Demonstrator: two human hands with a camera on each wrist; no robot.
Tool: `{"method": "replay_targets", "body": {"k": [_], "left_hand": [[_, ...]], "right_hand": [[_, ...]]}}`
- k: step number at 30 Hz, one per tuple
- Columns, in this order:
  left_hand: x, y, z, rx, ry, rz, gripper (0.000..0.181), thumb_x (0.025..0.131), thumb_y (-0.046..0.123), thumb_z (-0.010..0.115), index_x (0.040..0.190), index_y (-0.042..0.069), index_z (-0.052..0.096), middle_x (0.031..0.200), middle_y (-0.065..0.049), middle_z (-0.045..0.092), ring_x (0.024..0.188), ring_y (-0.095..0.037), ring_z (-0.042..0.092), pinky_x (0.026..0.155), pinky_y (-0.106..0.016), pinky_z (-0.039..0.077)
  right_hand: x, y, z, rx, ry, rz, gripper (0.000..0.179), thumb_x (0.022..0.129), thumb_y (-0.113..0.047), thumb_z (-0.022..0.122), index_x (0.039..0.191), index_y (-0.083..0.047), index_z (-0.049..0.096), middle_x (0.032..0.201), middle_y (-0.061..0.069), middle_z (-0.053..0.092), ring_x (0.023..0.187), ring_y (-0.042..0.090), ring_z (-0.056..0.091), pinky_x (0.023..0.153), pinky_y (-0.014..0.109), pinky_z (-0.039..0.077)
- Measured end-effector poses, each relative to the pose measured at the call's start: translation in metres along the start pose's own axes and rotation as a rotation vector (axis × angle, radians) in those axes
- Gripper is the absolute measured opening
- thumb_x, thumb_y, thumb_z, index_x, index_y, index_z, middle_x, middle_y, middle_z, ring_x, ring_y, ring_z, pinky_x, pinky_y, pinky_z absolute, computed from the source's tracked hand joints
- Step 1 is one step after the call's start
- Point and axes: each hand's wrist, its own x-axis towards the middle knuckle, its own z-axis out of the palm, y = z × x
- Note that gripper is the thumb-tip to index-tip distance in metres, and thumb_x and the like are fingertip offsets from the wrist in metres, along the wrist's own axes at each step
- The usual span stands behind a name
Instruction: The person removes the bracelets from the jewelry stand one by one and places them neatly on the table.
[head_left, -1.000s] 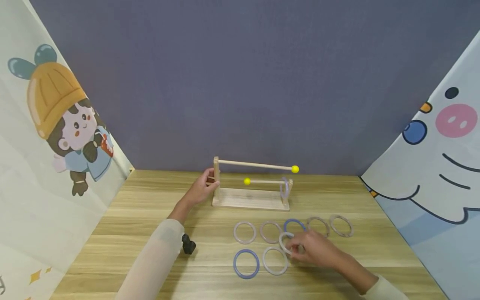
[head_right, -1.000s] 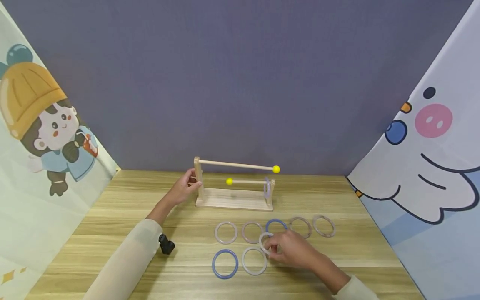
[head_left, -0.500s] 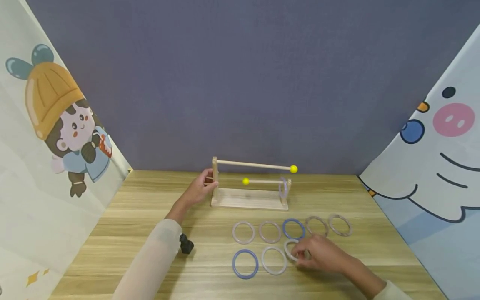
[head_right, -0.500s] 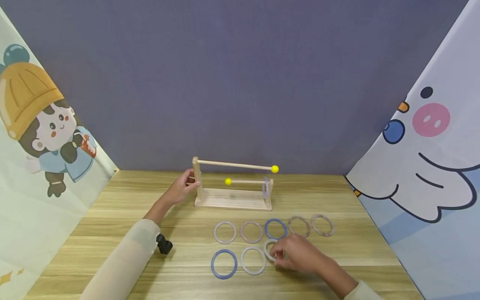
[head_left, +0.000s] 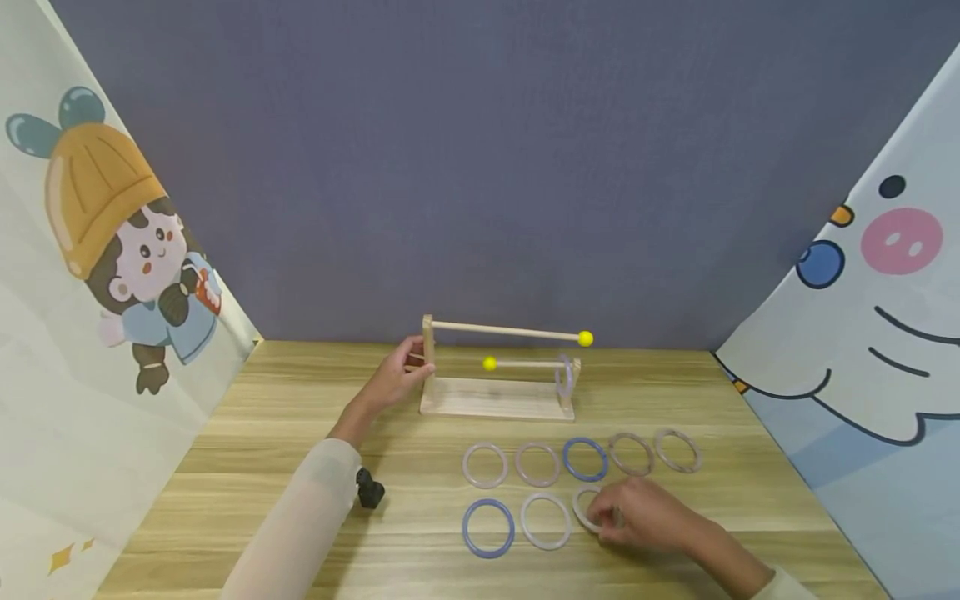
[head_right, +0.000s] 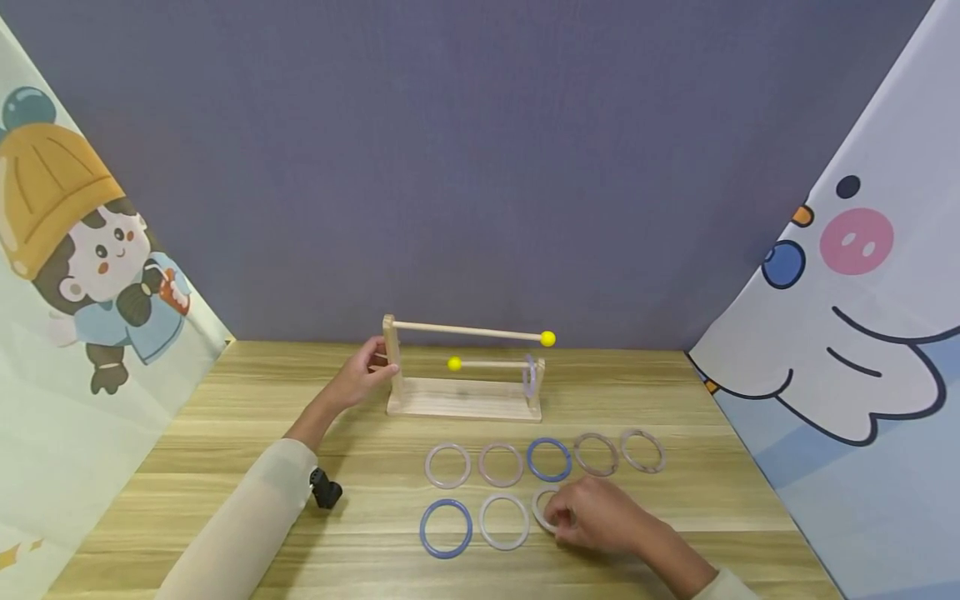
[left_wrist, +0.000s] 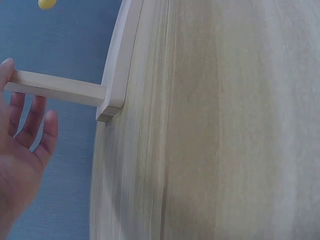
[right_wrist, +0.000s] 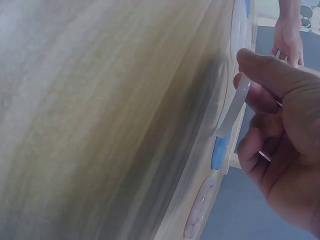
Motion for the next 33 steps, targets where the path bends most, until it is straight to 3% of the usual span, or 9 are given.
{"method": "replay_targets", "body": {"k": [6,21,28,33], "left_hand": [[0.0003,-0.0010,0.0002,0.003,-0.002,-0.013,0.049,0.103,0.015,0.061,0.148,0.009,0.042,0.136,-0.021,0.055,0.117,-0.037,0.060,0.090,-0.044,0.057],[0.0031,-0.0024,0.0002,-0.015,0.010,0.023,0.056,0.103,0.013,0.061,0.152,0.006,0.036,0.134,-0.027,0.053,0.117,-0.042,0.060,0.091,-0.047,0.056],[0.0031,-0.0040,0.0012,-0.025,0.009,0.038,0.057,0.103,0.011,0.060,0.153,0.003,0.034,0.135,-0.029,0.052,0.117,-0.046,0.059,0.089,-0.046,0.056],[0.0050,-0.0062,0.0015,0.008,0.014,0.057,0.054,0.103,0.012,0.061,0.151,0.004,0.037,0.130,-0.026,0.055,0.114,-0.041,0.062,0.088,-0.042,0.056]], "right_hand": [[-0.0021,0.0026,0.0031,0.008,-0.024,-0.015,0.028,0.067,-0.004,0.082,0.088,-0.021,0.075,0.073,-0.022,0.061,0.068,-0.013,0.050,0.062,0.004,0.042],[-0.0032,0.0057,0.0048,0.059,-0.096,0.037,0.025,0.073,-0.010,0.085,0.089,-0.022,0.072,0.075,-0.020,0.060,0.069,-0.011,0.049,0.062,0.012,0.046],[-0.0018,0.0046,0.0047,0.042,-0.080,0.039,0.022,0.075,-0.010,0.084,0.089,-0.023,0.072,0.076,-0.019,0.060,0.069,-0.011,0.048,0.061,0.011,0.044],[0.0019,0.0041,0.0007,0.072,-0.088,0.115,0.015,0.082,-0.013,0.080,0.089,-0.024,0.072,0.075,-0.025,0.056,0.068,-0.011,0.048,0.061,0.013,0.045]]}}
